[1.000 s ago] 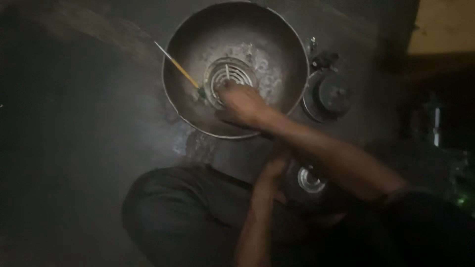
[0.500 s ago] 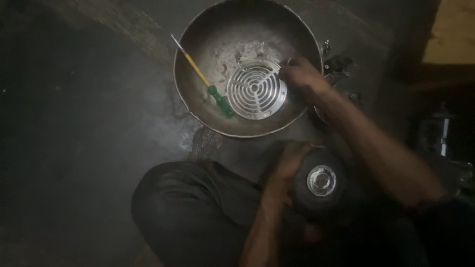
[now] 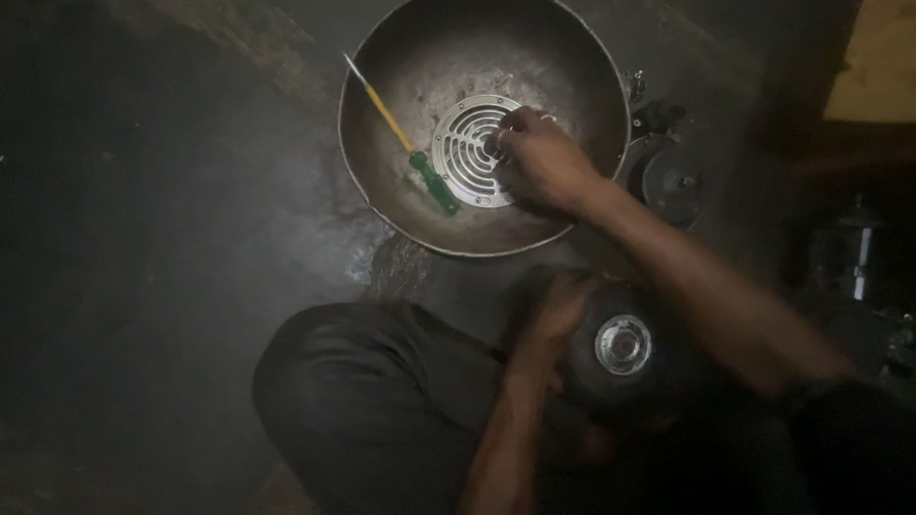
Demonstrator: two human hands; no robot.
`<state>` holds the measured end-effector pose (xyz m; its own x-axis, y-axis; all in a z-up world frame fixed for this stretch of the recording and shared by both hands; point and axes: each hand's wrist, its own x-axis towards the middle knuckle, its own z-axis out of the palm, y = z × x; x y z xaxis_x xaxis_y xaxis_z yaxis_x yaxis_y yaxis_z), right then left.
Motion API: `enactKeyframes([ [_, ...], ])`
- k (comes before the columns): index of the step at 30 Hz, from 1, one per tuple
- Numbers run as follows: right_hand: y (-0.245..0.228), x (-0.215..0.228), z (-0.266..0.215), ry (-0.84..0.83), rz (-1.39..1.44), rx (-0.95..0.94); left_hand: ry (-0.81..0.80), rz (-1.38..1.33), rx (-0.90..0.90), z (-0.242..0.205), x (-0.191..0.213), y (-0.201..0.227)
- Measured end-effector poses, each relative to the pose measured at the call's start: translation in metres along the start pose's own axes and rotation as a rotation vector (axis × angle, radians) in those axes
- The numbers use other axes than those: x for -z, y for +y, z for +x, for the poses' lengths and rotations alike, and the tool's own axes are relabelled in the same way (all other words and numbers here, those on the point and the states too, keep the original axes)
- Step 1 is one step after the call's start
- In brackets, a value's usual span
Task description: The person sits on the floor and disassembles a small electric motor, removing the end cap and rotor. They then use a screwdriver to adjust the fan blades on the stator assembly before reassembling the motor components.
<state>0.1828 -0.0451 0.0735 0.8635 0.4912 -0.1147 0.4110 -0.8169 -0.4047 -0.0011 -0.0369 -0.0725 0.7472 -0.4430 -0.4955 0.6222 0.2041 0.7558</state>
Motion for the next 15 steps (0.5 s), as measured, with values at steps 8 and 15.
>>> enactKeyframes([
  [8,-0.013,0.022,0.003,-0.139,-0.082,-0.046,-0.010,0.266,0.204,0.017,0.007,-0.014],
  [15,-0.007,0.005,0.010,-0.186,-0.021,-0.095,-0.035,-0.088,-0.064,-0.006,0.011,0.006],
])
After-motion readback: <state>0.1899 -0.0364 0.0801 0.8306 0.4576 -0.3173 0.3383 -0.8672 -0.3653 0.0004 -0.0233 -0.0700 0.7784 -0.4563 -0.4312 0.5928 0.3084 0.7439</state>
